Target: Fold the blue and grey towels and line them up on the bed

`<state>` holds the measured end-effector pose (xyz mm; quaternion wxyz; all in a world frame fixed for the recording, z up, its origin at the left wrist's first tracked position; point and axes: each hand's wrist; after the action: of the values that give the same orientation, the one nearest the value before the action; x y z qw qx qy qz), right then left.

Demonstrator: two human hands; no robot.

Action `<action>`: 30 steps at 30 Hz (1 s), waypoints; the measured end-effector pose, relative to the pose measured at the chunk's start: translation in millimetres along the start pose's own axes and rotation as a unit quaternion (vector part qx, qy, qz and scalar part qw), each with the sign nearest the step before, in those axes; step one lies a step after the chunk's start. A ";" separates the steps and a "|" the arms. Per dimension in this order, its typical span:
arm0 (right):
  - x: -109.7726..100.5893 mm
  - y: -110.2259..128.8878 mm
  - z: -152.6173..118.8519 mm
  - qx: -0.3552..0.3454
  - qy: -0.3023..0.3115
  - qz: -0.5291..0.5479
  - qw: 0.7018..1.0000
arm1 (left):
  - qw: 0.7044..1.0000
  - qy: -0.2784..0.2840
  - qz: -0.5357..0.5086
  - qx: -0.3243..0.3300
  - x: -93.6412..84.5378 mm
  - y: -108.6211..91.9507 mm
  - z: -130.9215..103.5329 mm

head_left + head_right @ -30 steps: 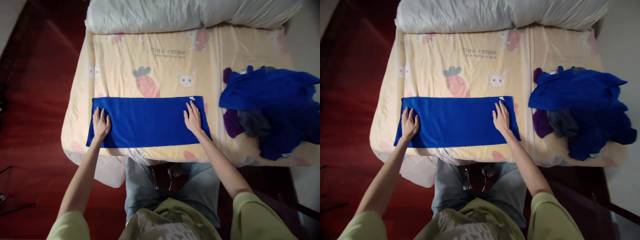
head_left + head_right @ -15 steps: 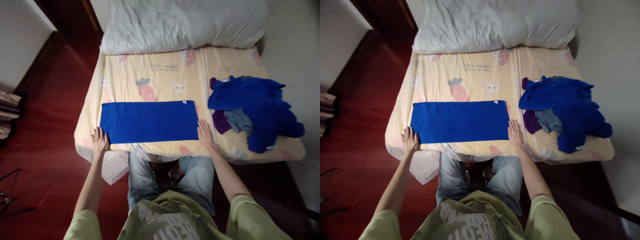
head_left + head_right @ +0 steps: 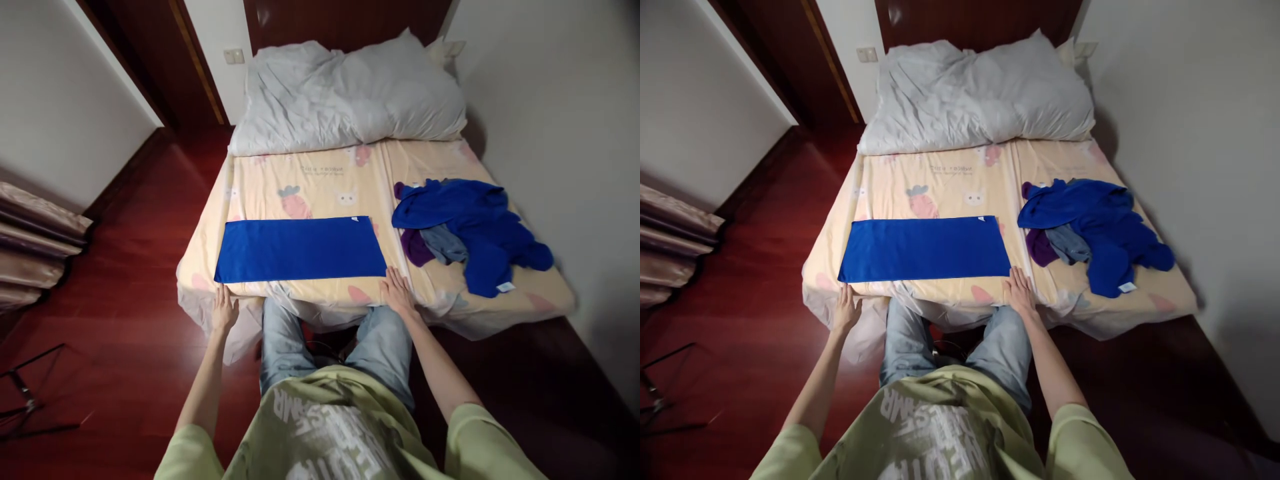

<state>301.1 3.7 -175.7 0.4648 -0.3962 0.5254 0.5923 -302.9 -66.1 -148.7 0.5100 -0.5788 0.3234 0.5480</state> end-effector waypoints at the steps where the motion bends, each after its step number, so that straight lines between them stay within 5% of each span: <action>1: -3.2 3.6 -1.1 0.017 -0.002 0.010 1.000 | 1.000 0.003 -0.011 0.002 -0.1 -4.3 -5.5; 5: -13.4 42.9 -13.1 0.126 -0.112 0.082 0.982 | 0.996 0.013 -0.084 0.028 12.6 -51.8 -62.4; 8: -8.6 104.3 -35.3 0.237 -0.211 0.258 0.912 | 0.990 0.042 -0.117 0.063 27.7 -102.0 -128.4; 10: 1.1 155.8 -50.7 0.317 -0.184 0.441 0.819 | 0.991 0.037 -0.112 0.064 32.2 -124.1 -161.0; 12: 12.9 207.4 -60.0 0.388 -0.093 0.620 0.675 | 0.991 0.033 -0.111 0.065 31.5 -131.4 -175.1; 15: 26.6 268.6 -57.0 0.421 0.019 0.778 0.466 | 0.989 0.040 -0.111 0.091 27.0 -123.9 -170.4; 17: 30.8 293.8 -46.9 0.432 0.043 0.813 0.388 | 0.987 0.046 -0.105 0.111 25.0 -117.6 -163.4; 20: 33.0 312.4 -30.6 0.456 0.034 0.822 0.340 | 0.987 0.053 -0.090 0.121 23.7 -115.8 -160.4; 24: 38.8 320.0 -17.6 0.476 0.012 0.822 0.312 | 0.989 0.056 -0.076 0.114 20.6 -122.0 -163.9; 30: 51.5 325.1 -1.2 0.495 0.011 0.804 0.329 | 0.988 0.085 -0.073 0.104 12.8 -126.0 -159.9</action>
<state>-26.4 4.4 -142.6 -0.1327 0.5155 0.7900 0.3042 -134.2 -180.7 -150.6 0.5765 -0.5896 0.3773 0.4215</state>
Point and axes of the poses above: each hand's wrist, its own z-axis towards the middle knuckle, its own x-axis out of the palm, y = z × x, and after that the axes turned 7 degrees about -y, right-handed
